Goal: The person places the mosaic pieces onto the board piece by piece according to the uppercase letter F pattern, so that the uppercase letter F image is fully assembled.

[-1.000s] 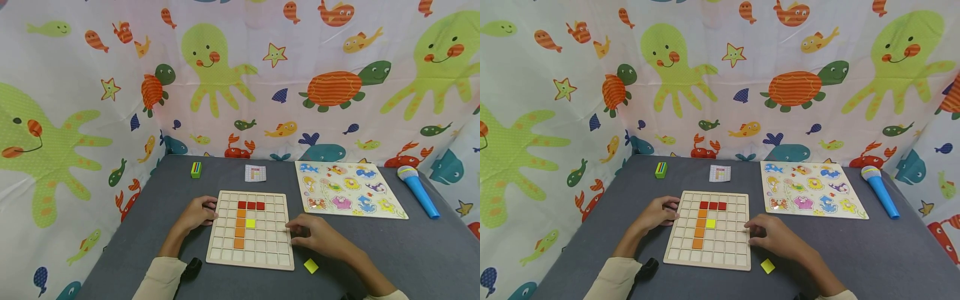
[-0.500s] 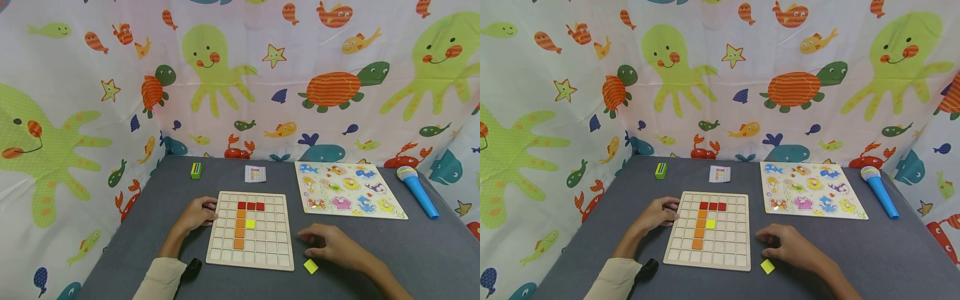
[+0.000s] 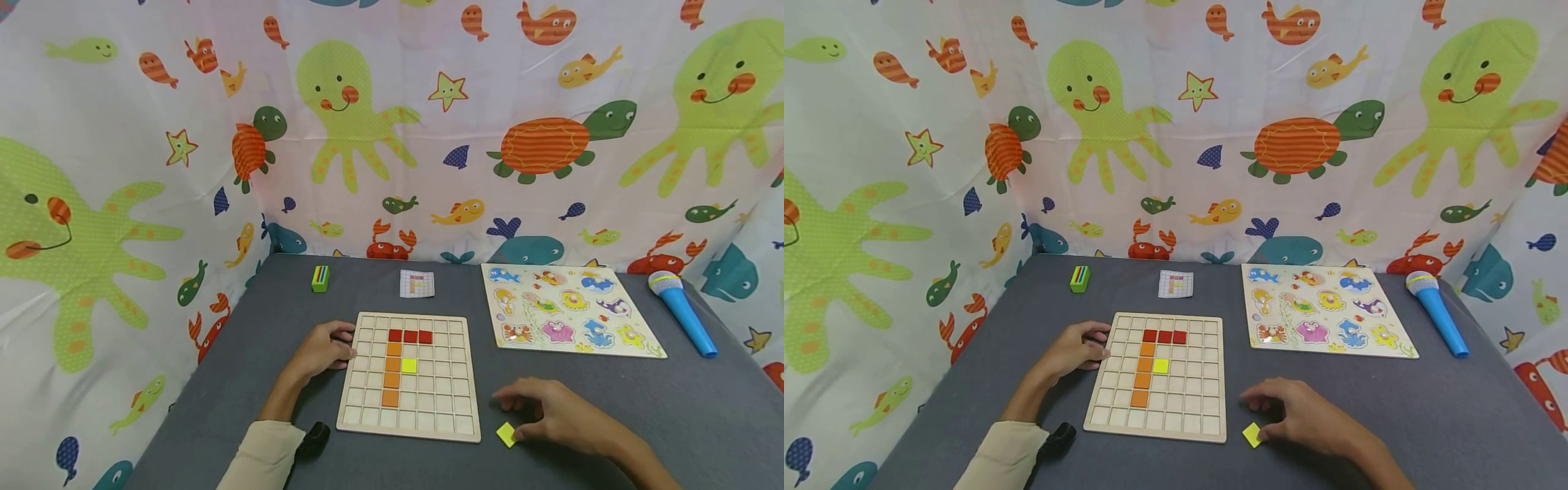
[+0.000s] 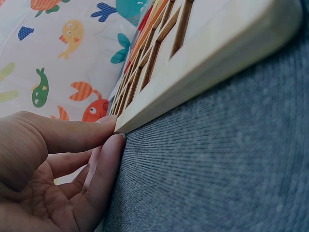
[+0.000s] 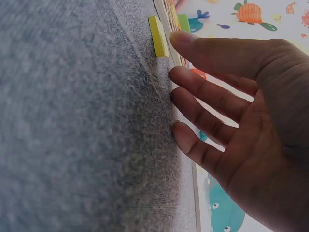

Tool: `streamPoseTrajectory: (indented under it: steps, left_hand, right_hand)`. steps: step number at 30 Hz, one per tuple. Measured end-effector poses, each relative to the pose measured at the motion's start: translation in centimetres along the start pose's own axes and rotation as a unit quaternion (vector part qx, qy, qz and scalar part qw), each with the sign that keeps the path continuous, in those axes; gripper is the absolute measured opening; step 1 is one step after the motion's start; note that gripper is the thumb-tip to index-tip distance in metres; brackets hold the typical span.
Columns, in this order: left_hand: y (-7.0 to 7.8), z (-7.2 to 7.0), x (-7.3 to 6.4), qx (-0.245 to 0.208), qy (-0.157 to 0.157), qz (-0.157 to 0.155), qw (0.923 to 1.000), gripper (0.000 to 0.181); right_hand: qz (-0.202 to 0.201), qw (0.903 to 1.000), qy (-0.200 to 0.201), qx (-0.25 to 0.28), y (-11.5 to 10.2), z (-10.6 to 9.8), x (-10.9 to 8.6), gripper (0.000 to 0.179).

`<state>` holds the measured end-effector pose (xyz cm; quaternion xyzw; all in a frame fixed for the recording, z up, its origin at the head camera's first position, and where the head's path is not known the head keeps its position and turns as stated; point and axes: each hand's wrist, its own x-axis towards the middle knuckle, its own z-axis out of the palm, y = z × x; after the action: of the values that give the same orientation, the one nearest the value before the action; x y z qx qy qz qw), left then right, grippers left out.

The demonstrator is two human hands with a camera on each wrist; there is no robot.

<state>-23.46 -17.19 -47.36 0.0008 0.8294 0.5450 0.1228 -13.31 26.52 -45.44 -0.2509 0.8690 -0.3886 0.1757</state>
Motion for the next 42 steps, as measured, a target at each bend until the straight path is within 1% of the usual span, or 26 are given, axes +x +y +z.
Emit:
streamPoseTrajectory:
  steps: [4,12,20,23,30,35,37,42]
  left_hand:
    - [0.0,-0.02,0.0,0.0,0.0,-0.001,1.0,0.052]
    - [0.0,0.0,0.06,0.002,0.001,0.001,1.0,0.051]
    - [-0.01,-0.01,0.08,-0.002,0.0,0.004,1.0,0.051]
    - [0.0,-0.02,0.11,-0.002,-0.001,0.005,1.0,0.051]
    - [0.03,-0.01,0.19,0.001,-0.003,0.004,1.0,0.051]
    - [0.07,0.0,0.17,0.002,-0.001,0.004,1.0,0.051]
    - [0.07,0.01,0.11,0.004,-0.001,0.004,1.0,0.051]
    - [0.06,0.02,0.02,0.005,0.0,0.003,1.0,0.051]
  right_hand:
    - [0.0,0.9998,-0.012,0.013,0.02,0.03,-0.17,0.049]
    - [-0.012,0.9996,-0.023,0.012,-0.08,0.2,-0.15,0.046]
    - [-0.004,0.9995,-0.031,-0.009,-0.19,0.31,0.02,0.043]
    - [0.0,0.9993,-0.029,-0.023,-0.32,0.37,0.02,0.042]
    - [-0.019,0.9987,-0.013,-0.045,-0.34,0.48,-0.02,0.038]
    - [-0.022,0.9981,-0.005,-0.057,-0.39,0.48,0.12,0.035]
    - [-0.022,0.998,-0.001,-0.06,-0.44,0.44,0.23,0.034]
    - [-0.002,0.9986,0.003,-0.053,-0.74,0.39,0.75,0.031]
